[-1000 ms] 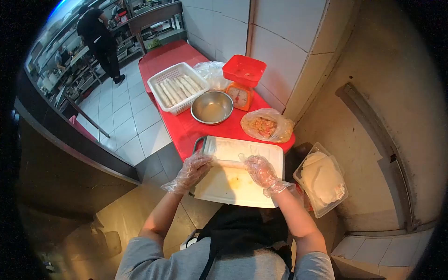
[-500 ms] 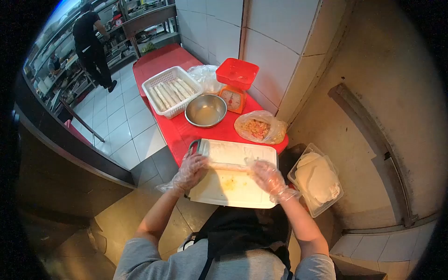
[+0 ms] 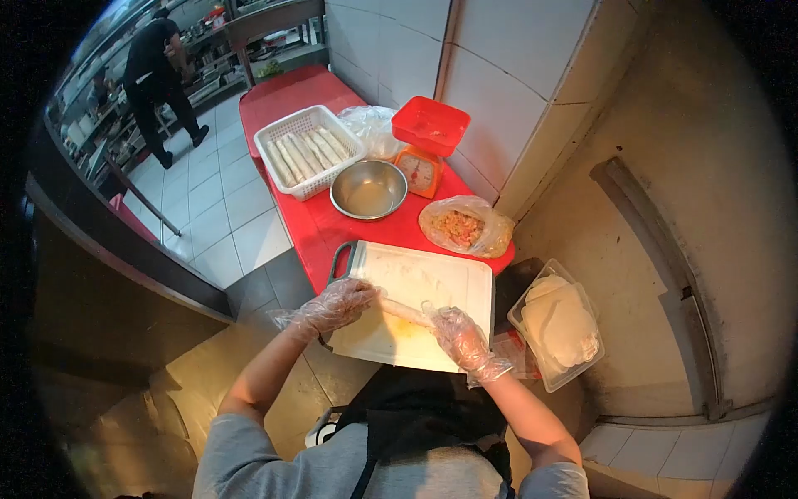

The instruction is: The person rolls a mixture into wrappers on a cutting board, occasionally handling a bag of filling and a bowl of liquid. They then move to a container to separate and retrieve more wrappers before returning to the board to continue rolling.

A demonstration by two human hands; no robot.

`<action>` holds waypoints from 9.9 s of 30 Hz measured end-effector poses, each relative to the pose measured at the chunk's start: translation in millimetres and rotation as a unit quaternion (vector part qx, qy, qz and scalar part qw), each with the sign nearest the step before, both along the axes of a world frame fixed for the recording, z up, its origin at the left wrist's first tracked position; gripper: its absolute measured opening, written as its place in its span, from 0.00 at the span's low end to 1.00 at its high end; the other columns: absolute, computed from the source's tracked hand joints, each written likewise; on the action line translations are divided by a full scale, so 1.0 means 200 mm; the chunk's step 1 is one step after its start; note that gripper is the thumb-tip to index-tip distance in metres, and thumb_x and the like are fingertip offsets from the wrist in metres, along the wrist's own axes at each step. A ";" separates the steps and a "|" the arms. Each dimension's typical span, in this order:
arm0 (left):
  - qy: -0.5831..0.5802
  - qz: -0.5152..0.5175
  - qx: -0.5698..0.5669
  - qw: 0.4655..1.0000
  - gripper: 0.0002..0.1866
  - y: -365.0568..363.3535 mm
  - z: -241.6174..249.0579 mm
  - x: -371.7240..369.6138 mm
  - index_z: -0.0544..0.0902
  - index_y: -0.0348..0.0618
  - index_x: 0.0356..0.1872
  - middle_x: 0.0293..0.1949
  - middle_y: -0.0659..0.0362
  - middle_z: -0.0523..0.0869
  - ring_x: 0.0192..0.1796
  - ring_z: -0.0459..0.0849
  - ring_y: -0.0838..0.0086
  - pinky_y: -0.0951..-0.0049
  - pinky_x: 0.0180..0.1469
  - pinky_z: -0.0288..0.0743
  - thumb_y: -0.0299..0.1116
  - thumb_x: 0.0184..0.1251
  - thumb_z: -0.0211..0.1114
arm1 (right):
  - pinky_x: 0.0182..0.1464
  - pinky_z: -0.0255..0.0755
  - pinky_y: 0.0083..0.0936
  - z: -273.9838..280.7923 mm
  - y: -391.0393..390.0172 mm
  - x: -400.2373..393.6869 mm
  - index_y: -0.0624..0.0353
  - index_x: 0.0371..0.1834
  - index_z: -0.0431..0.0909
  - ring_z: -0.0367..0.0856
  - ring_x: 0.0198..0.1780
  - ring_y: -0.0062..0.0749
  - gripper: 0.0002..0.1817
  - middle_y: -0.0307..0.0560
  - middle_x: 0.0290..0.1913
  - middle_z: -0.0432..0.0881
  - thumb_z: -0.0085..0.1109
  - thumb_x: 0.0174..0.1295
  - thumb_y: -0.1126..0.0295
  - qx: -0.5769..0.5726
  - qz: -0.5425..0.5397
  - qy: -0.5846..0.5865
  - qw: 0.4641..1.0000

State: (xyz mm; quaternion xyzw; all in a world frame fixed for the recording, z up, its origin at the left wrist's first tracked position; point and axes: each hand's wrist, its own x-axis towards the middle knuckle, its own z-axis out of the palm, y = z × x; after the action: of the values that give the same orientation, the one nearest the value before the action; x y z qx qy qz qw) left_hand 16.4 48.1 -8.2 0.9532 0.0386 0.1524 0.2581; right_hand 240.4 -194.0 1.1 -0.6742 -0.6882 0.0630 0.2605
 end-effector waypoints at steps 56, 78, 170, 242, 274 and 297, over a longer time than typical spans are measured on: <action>-0.089 0.148 -0.179 0.969 0.07 0.02 -0.03 -0.07 0.88 0.45 0.43 0.42 0.56 0.91 0.60 0.84 0.54 0.43 0.80 0.43 0.28 0.68 0.67 | 0.78 0.50 0.45 -0.08 0.84 0.16 0.55 0.75 0.63 0.58 0.79 0.43 0.35 0.54 0.76 0.65 0.53 0.68 0.51 -0.067 0.271 -0.152 0.948; 0.021 -0.010 0.045 0.999 0.30 -0.01 -0.02 0.15 0.72 0.46 0.68 0.54 0.48 0.81 0.55 0.80 0.51 0.53 0.58 0.76 0.30 0.63 0.66 | 0.54 0.76 0.45 -0.17 0.25 -0.05 0.62 0.57 0.80 0.81 0.53 0.51 0.23 0.54 0.53 0.84 0.67 0.59 0.66 0.074 -0.048 -0.085 0.992; -0.026 -0.008 0.046 0.999 0.25 -0.01 -0.04 0.19 0.78 0.45 0.61 0.51 0.50 0.83 0.53 0.82 0.52 0.57 0.55 0.77 0.26 0.61 0.66 | 0.52 0.77 0.41 -0.24 0.25 -0.02 0.60 0.54 0.81 0.82 0.49 0.47 0.19 0.51 0.50 0.85 0.62 0.60 0.65 0.095 -0.082 -0.135 0.983; -0.062 0.039 0.100 0.992 0.20 0.01 0.02 0.25 0.80 0.41 0.59 0.50 0.47 0.82 0.53 0.81 0.51 0.57 0.55 0.77 0.30 0.66 0.63 | 0.59 0.74 0.42 -0.10 0.09 0.30 0.60 0.64 0.75 0.81 0.54 0.53 0.29 0.56 0.52 0.84 0.65 0.56 0.69 0.016 -0.054 -0.128 0.990; 0.026 0.073 0.115 0.990 0.27 0.03 -0.14 0.46 0.73 0.42 0.68 0.61 0.48 0.78 0.66 0.74 0.51 0.48 0.76 0.56 0.31 0.66 0.56 | 0.48 0.77 0.41 -0.14 0.54 0.17 0.57 0.38 0.83 0.82 0.45 0.48 0.09 0.51 0.39 0.84 0.61 0.55 0.69 0.077 -0.095 -0.119 0.985; -0.079 0.086 -0.072 0.990 0.28 0.19 -0.04 0.30 0.79 0.53 0.64 0.59 0.53 0.84 0.65 0.78 0.54 0.53 0.74 0.64 0.28 0.60 0.68 | 0.60 0.73 0.45 0.10 0.32 0.35 0.56 0.80 0.52 0.80 0.56 0.59 0.42 0.67 0.54 0.80 0.62 0.64 0.59 -0.151 -0.165 0.093 0.970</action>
State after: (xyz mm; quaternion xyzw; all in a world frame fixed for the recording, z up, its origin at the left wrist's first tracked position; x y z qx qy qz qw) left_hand 75.5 85.6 -15.7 0.9102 0.1112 0.2461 0.3141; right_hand 311.2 -130.1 21.5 -0.8009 -0.5228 0.1848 0.2260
